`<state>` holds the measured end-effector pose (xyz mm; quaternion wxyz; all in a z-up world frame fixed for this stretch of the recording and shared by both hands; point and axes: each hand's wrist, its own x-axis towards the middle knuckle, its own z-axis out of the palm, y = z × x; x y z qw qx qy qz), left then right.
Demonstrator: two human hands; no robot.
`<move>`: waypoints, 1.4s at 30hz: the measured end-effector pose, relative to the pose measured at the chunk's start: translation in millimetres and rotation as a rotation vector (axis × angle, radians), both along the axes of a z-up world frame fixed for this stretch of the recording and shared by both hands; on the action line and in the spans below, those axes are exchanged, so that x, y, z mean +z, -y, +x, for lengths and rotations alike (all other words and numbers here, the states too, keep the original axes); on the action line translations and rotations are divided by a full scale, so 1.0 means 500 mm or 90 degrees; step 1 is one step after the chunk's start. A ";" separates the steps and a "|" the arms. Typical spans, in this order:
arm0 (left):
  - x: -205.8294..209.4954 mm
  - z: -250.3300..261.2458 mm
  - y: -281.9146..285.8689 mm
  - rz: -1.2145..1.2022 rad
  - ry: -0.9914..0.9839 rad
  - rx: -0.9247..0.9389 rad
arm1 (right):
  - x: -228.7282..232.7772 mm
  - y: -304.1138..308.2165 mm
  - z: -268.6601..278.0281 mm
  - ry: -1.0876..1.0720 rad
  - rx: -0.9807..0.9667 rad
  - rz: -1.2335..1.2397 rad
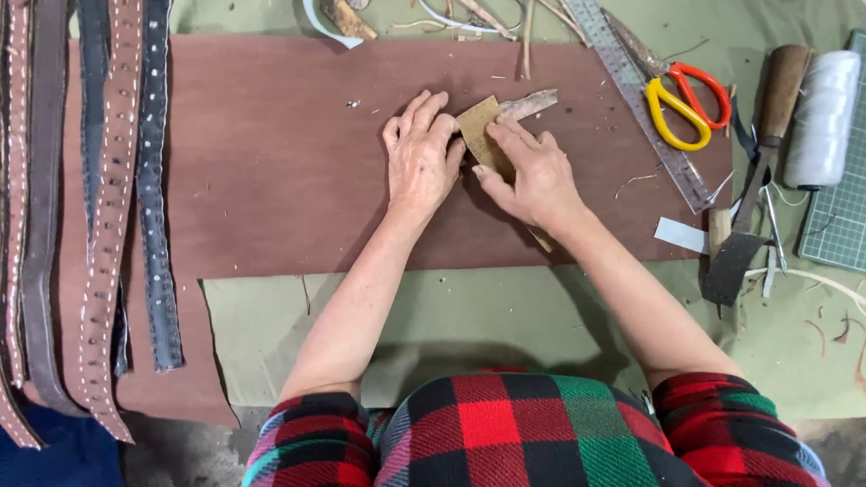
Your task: Sanding the edges of a small leather component to smooth them before assembly.
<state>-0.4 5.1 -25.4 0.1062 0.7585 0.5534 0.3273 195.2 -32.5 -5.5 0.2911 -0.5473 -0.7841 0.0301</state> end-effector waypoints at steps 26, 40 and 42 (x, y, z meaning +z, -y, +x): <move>0.002 0.000 0.002 0.024 0.043 -0.007 | -0.008 -0.059 0.143 0.092 -0.068 0.027; -0.001 -0.003 -0.002 -0.012 0.042 0.006 | -0.013 -0.075 0.153 0.108 -0.046 0.120; -0.013 0.002 -0.001 -0.004 0.039 0.004 | 0.012 -0.052 0.124 0.102 -0.054 0.112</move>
